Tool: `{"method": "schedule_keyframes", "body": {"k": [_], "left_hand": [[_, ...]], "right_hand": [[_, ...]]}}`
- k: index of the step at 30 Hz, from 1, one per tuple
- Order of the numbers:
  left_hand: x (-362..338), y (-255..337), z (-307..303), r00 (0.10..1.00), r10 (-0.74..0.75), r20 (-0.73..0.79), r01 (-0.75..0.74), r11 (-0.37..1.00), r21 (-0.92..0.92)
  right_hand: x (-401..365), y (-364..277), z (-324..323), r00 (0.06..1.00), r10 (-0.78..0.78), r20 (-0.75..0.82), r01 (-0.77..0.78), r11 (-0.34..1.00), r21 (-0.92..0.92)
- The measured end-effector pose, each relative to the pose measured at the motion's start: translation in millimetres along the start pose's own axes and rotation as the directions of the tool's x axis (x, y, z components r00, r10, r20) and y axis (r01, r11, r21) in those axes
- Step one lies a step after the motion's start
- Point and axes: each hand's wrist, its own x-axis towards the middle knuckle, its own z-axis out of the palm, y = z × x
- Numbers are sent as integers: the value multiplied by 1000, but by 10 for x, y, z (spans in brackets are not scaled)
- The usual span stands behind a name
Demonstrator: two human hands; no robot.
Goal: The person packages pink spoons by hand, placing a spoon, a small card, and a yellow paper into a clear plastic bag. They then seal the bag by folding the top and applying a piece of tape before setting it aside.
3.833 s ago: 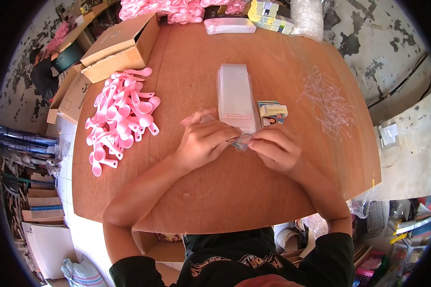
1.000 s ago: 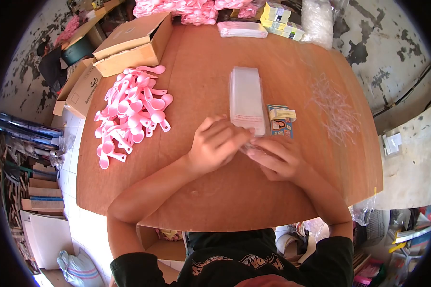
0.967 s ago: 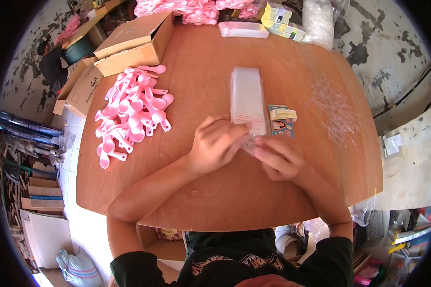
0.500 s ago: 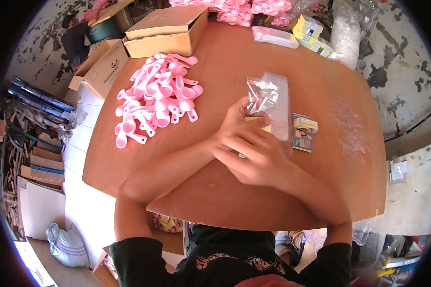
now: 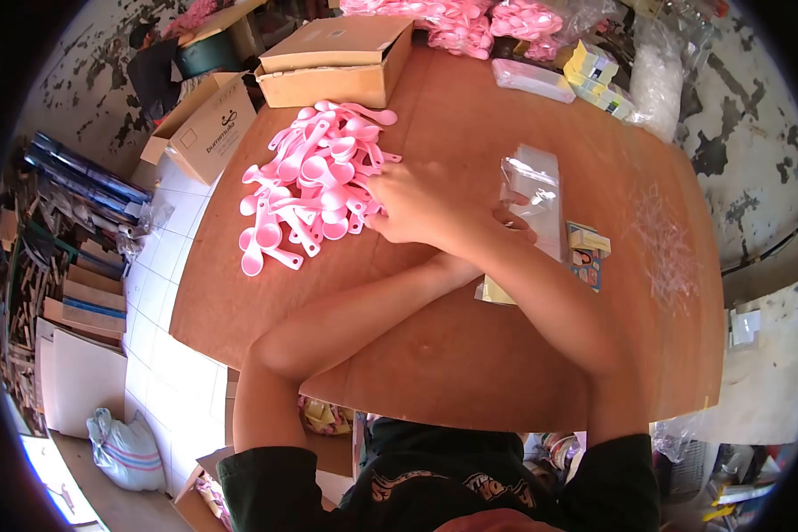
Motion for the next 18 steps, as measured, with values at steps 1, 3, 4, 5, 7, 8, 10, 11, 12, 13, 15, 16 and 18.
{"method": "schedule_keyframes", "body": {"k": [1, 3, 4, 5, 7, 8, 10, 11, 12, 13, 15, 16, 18], "left_hand": [[5, -47, 0, 1000, 2, -4, -2, 1000, -5], [13, -48, 15, 999, -51, -16, 48, 992, -118], [-1, -42, 22, 999, -49, -16, 47, 992, -117], [-33, 79, 48, 998, -32, -62, 28, 998, -64], [-51, 158, 63, 994, -11, -107, 11, 1000, -5], [-41, 144, 71, 993, 0, -120, -5, 999, -41], [-24, 96, 58, 992, 12, -128, -21, 997, -73], [-16, 67, 49, 986, 110, -128, -96, 990, 106], [-8, 35, 43, 972, 206, -111, -168, 945, 281], [-2, 2, 35, 973, 206, -107, -169, 944, 283], [-5, 0, 22, 985, 160, -71, -145, 974, 174], [-15, -3, 27, 985, 157, -68, -143, 974, 173], [-25, 61, 47, 989, 130, -70, -114, 973, 198]], "right_hand": [[12, 27, 3, 995, 11, -96, -9, 1000, 16], [88, 64, -28, 981, 25, -193, -19, 999, 34], [171, 96, -67, 973, 53, -225, -46, 998, 36], [268, 128, -109, 963, 79, -258, -72, 997, 39], [502, 275, 26, 967, 111, -230, -104, 994, 46], [613, 364, 138, 967, 125, -221, -94, 985, 145], [740, 439, 289, 966, 141, -216, -86, 966, 244], [773, 432, 314, 963, 168, -213, -112, 962, 249], [798, 435, 335, 958, 194, -210, -138, 957, 254], [819, 444, 355, 957, 197, -214, -140, 957, 255], [816, 412, 313, 945, 286, -160, -236, 933, 272], [779, 407, 297, 944, 289, -160, -239, 931, 274], [661, 380, 213, 927, 286, -241, -182, 908, 376]]}}
